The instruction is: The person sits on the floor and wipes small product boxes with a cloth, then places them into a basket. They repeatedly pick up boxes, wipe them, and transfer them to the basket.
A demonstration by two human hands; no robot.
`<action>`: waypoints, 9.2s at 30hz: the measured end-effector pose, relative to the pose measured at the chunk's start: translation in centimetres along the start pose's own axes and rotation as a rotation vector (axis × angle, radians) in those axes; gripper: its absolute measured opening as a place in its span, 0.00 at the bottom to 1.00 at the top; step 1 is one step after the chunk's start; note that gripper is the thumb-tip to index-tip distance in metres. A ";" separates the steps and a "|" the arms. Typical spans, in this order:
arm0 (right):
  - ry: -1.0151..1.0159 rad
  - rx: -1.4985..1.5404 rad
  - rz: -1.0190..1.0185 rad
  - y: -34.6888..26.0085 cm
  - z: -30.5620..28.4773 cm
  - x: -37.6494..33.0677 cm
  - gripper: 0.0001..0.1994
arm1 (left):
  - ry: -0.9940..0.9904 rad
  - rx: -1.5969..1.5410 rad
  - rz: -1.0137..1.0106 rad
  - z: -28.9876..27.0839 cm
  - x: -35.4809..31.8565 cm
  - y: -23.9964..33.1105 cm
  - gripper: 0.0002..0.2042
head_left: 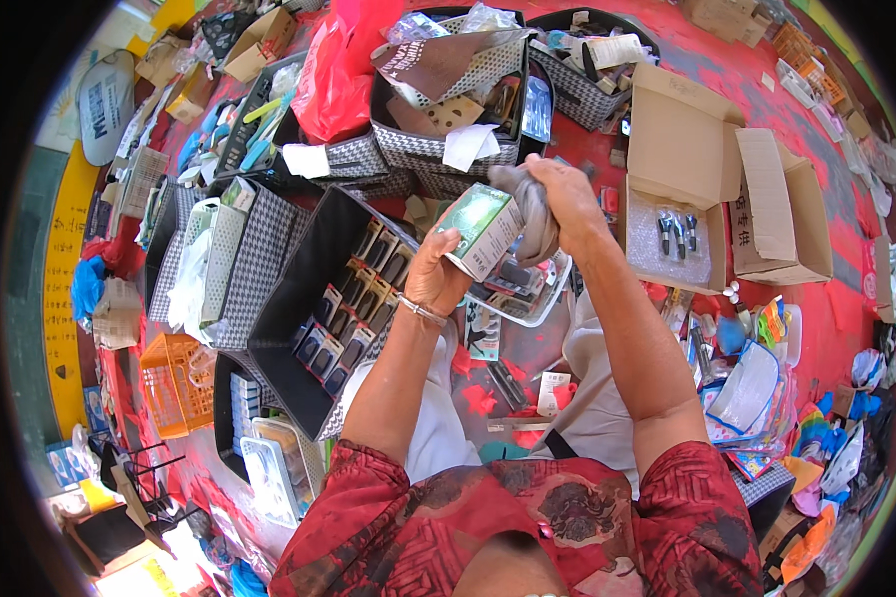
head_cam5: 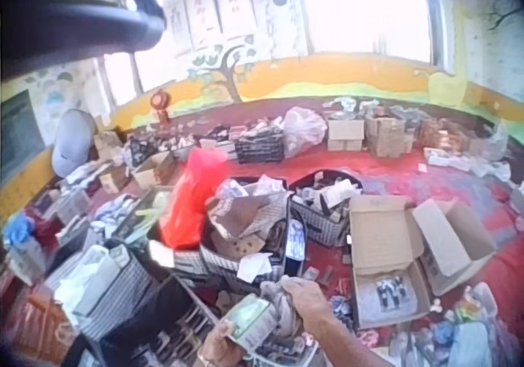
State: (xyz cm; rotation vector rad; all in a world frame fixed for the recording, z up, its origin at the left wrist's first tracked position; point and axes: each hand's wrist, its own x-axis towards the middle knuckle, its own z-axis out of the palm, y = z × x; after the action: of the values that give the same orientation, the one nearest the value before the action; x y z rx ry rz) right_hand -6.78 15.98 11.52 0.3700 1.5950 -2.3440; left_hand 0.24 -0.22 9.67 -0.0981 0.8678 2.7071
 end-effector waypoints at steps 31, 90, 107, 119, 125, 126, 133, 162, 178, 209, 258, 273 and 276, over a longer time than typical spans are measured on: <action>0.015 -0.903 -0.854 0.5 0.6 -1.2 0.13 | -0.039 0.752 0.171 0.7 -0.6 1.9 0.37; 0.133 -1.355 -0.763 0.2 1.5 -0.9 0.08 | 0.040 0.885 0.228 -0.5 -0.9 0.0 0.28; -0.035 -1.104 -0.597 -1.5 1.2 -0.6 0.11 | -0.050 0.891 0.145 -1.8 -1.8 2.4 0.29; -0.476 -1.526 -0.436 1.5 5.6 -6.0 0.36 | 0.090 1.188 0.138 -3.9 -4.0 5.7 0.36; -0.484 -1.240 -0.361 2.8 6.8 -5.7 0.31 | 0.017 1.123 0.126 -4.4 -5.5 7.4 0.43; -0.460 -1.211 -0.357 3.3 6.8 -5.5 0.30 | -0.033 1.089 0.186 -4.7 -6.0 7.8 0.46; -0.504 -0.683 -0.281 4.4 5.5 -4.4 0.17 | 0.388 0.675 0.314 -5.6 -10.8 12.1 0.28; -0.275 -1.014 -0.253 4.4 4.6 -4.9 0.23 | 1.001 -0.276 0.600 -35.2 -18.9 34.4 0.33; -0.211 -1.128 -0.237 5.5 5.1 -4.2 0.29 | 1.106 -0.525 0.602 -38.0 -15.5 37.3 0.23; -0.306 -0.855 -0.163 6.0 6.2 -4.4 0.20 | 0.791 -0.293 0.849 -29.6 -39.6 38.5 0.28; -0.374 -0.537 0.023 4.8 4.2 -4.6 0.22 | 0.993 -0.264 0.531 -15.1 -33.2 16.2 0.20; -0.322 -0.702 -0.011 5.7 6.5 -5.1 0.20 | 1.114 -0.370 0.769 -17.4 -36.4 17.1 0.17; -0.308 -0.687 0.004 6.0 6.3 -5.1 0.20 | 1.113 -0.295 0.754 -16.8 -38.3 16.7 0.17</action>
State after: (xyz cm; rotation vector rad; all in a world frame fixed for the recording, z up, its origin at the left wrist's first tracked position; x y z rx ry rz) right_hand -0.22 8.43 10.49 -0.1332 2.0723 -1.5950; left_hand 31.35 -32.74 11.16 -1.7879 0.8107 3.3763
